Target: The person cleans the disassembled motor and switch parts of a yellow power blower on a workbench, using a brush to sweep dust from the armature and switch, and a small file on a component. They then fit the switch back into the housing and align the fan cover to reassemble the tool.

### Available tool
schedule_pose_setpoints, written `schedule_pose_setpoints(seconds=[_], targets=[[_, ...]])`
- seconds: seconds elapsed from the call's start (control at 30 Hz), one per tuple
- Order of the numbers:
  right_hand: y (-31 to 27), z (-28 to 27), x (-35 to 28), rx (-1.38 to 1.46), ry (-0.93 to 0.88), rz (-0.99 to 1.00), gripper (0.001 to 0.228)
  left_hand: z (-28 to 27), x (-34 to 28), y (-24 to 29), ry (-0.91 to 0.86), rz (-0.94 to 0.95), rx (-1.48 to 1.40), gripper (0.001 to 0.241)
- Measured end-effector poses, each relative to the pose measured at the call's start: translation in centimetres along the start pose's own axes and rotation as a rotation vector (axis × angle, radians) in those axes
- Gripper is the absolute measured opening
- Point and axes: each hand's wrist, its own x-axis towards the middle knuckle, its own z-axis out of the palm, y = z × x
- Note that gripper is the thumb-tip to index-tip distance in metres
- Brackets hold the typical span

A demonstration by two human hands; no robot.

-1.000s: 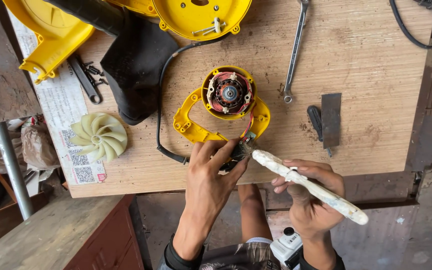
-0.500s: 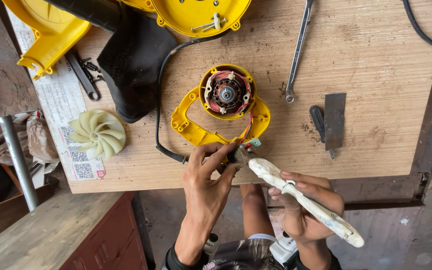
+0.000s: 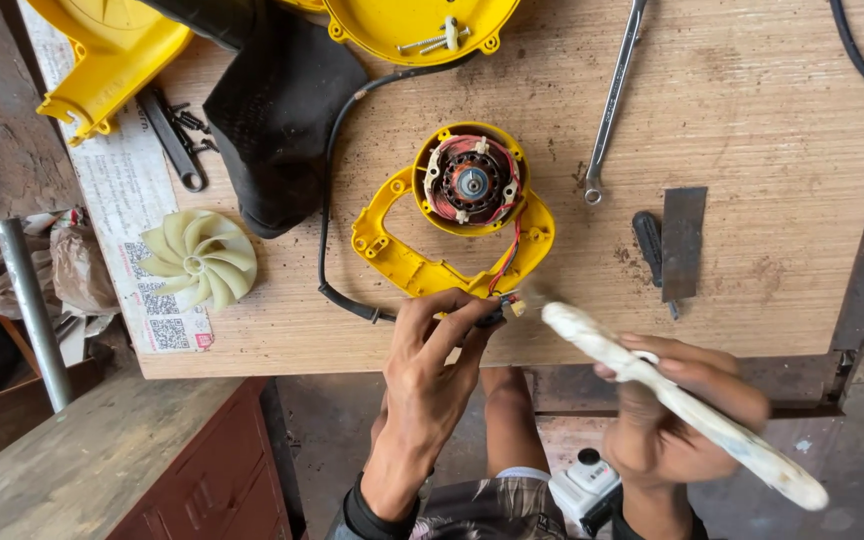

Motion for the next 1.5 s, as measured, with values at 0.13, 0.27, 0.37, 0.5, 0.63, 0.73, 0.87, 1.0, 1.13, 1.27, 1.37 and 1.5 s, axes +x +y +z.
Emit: schedule_pose_setpoints(seconds=[0.13, 0.27, 0.37, 0.5, 0.63, 0.73, 0.87, 1.0, 1.13, 1.27, 1.37, 1.5], targets=[[2.2, 0.1, 0.3, 0.063, -0.158, -0.047, 0.032, -0.1, 0.2, 0.1, 0.024, 0.109, 0.042, 0.037], [2.1, -0.3, 0.8, -0.172, -0.144, -0.170, 0.031, -0.2, 0.2, 0.1, 0.031, 0.069, 0.016, 0.037], [1.0, -0.1, 0.4, -0.090, -0.069, -0.116, 0.035, -0.5, 0.7, 0.6, 0.023, -0.054, -0.030, 0.037], [0.7, 0.0, -0.7, -0.098, 0.048, -0.130, 0.040, -1.0, 1.5, 1.1, -0.016, -0.191, -0.043, 0.034], [0.3, -0.1, -1.6, -0.053, 0.090, -0.032, 0.044, -1.6, 2.2, 1.7, -0.106, -0.277, -0.080, 0.029], [0.1, 0.1, -3.4, -0.050, 0.129, 0.051, 0.041, -1.9, 2.5, 1.5, -0.169, -0.296, -0.052, 0.026], [1.6, 0.7, -5.8, 0.183, 0.104, 0.078, 0.031, -2.0, 2.7, 1.6, -0.204, -0.266, -0.004, 0.024], [1.9, 1.8, -5.3, 0.046, 0.028, -0.043, 0.033, -1.9, 2.1, 0.9, -0.217, -0.276, 0.005, 0.024], [1.1, 1.8, -6.6, 0.013, 0.133, 0.029, 0.033, -2.0, 1.7, 0.6, -0.244, -0.328, 0.039, 0.024], [1.8, 2.0, -8.5, 0.087, -0.018, -0.014, 0.031, -1.8, 2.2, 0.4, -0.239, -0.288, -0.008, 0.024], [1.7, 2.0, -8.1, 0.093, -0.053, -0.027, 0.031, -2.0, 1.9, 0.7, -0.241, -0.278, -0.006, 0.025], [1.4, 2.0, -5.4, 0.144, 0.018, -0.019, 0.025, -1.9, 1.9, 0.8, -0.230, -0.229, 0.000, 0.024]])
